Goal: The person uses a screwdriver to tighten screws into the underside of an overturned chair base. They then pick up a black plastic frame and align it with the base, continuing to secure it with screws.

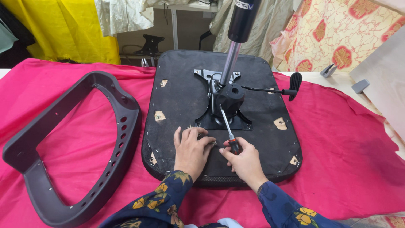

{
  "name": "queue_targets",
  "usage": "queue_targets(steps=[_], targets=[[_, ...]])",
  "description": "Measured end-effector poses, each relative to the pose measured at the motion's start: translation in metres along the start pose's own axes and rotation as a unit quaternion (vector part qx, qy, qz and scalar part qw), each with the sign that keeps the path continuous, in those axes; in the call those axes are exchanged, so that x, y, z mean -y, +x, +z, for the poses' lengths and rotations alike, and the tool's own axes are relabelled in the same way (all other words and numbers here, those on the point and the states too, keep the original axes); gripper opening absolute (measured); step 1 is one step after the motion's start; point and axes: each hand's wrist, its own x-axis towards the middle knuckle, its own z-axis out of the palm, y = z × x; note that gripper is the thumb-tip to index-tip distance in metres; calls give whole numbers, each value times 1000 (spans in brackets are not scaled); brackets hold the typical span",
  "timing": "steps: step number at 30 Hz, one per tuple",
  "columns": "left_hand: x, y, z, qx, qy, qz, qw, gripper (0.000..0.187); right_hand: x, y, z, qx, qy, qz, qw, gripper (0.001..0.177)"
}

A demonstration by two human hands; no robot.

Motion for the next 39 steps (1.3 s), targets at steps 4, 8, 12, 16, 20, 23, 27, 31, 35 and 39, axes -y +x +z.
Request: queue_targets(steps=[4,8,12,16,20,23,27,31,35,39], targets=[[1,1,-8,13,-28,-39,999,22,7,0,2,-22,-140,-203,969,23],[-1,2,-9,27,-57,-38,997,33,15,2,2,-8,-187,-191,963,24],[-1,4,-8,33,-68,-14,997,30,24,3,4,-8,-196,-173,965,26],[0,3,-5,35,-58,-15,998,23,27,4,5,-13,-207,-180,962,26],[1,3,-2,26,-53,-19,998,16,25,6,4,-14,-214,-173,961,28],[1,3,-2,21,-61,-28,998,16,24,7,4,-16,-203,-151,967,25],[-1,4,-5,19,-57,-38,997,24,24,8,5,-14,-198,-127,972,25],[-4,6,-9,-10,-58,-57,997,29,24,9,5,-17,-198,-131,971,25],[0,9,-9,-24,-90,-111,989,34,24,8,5,-20,-202,-137,969,26],[12,12,-6,19,-46,-101,994,17,25,7,5,-21,-205,-132,970,25]])
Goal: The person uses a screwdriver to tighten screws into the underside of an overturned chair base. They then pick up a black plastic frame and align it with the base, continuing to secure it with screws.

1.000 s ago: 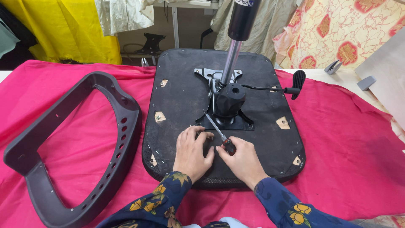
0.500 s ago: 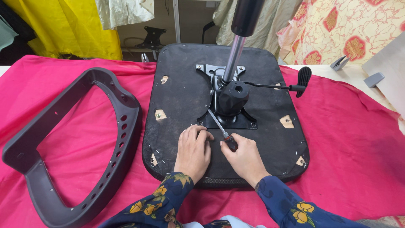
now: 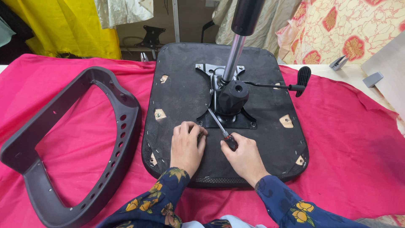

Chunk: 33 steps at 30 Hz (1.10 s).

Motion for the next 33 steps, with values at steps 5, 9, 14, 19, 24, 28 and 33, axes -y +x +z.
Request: queue_targets(steps=[5,9,14,19,24,28,33], targets=[[15,6,-1,6,-4,18,1000,13,1,0,0,2,1,9,1000,25],[14,2,-3,-13,34,24,999,14,-1,0,1,0,-2,7,1000,26],[12,0,-4,-63,45,101,992,19,-3,1,2,-5,-11,-1,1000,26],[15,9,-1,-12,94,77,993,19,-2,1,2,-9,-16,-5,1000,26],[25,30,-1,12,98,88,991,22,1,-1,3,1,-21,13,1000,28],[24,31,-2,18,93,79,992,28,-1,0,1,-5,-11,-8,1000,26],[18,16,-18,-9,13,78,997,41,3,1,0,24,-22,19,999,27]])
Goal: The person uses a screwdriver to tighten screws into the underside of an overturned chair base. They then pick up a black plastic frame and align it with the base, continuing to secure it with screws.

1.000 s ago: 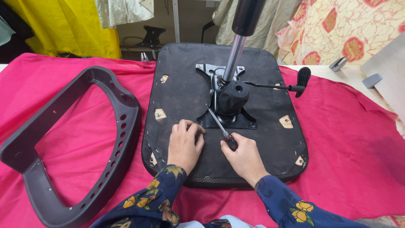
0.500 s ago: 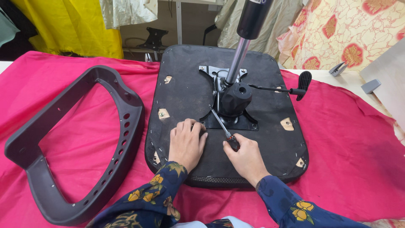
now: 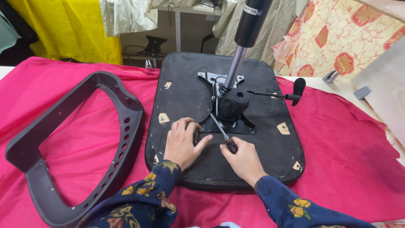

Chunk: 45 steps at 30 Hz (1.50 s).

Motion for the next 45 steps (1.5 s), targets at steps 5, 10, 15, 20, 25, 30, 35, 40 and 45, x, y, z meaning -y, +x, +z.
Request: queue_targets(steps=[5,10,15,20,25,30,35,40,45], targets=[[4,-15,-23,61,-121,-39,990,51,13,4,-3,41,40,-32,998,31],[19,-6,-30,36,-188,-217,957,49,43,14,-11,102,58,-84,990,53],[49,-3,-26,12,23,-113,993,53,74,22,-27,146,81,-163,972,63],[68,-15,-21,30,101,-64,992,69,97,26,-36,104,89,-184,973,52],[71,-18,-19,-10,79,-72,994,62,111,38,-39,52,91,-235,966,44],[75,-2,-31,-24,-26,-195,980,49,124,48,-40,15,121,-244,962,36],[80,20,-41,-19,-12,-203,979,60,148,56,-36,16,75,-283,956,43],[79,23,-38,-15,-9,-237,971,56,168,70,-28,51,17,-319,946,39],[81,23,-31,-35,9,-223,974,50,176,76,-18,86,8,-340,937,36]])
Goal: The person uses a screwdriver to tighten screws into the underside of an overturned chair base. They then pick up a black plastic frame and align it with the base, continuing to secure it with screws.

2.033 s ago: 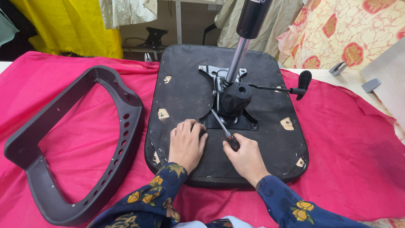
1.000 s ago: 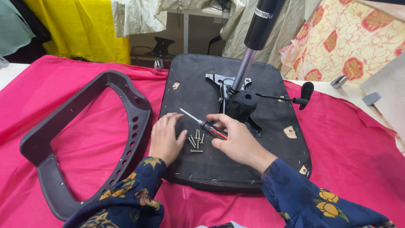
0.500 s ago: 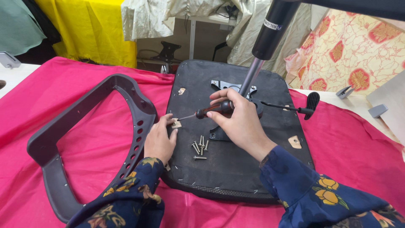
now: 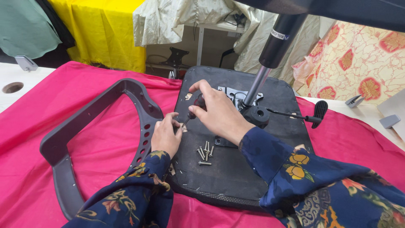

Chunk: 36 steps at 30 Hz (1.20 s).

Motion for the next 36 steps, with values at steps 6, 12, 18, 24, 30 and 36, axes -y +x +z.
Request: queue_targets(steps=[6,12,18,24,30,36], targets=[[5,-4,2,-28,15,54,998,38,-2,9,2,20,6,34,999,36],[6,-1,-4,-3,35,79,996,31,0,15,8,13,-17,-26,999,36],[5,-5,-2,-29,51,97,994,17,2,13,7,-4,-35,-25,999,32],[8,-8,-1,-38,55,109,992,16,4,8,7,-7,-24,-30,999,31],[9,-8,2,-44,70,115,990,16,2,9,9,-2,-18,-27,999,31],[10,-9,3,-44,72,126,988,16,5,14,9,5,-37,-30,999,31]])
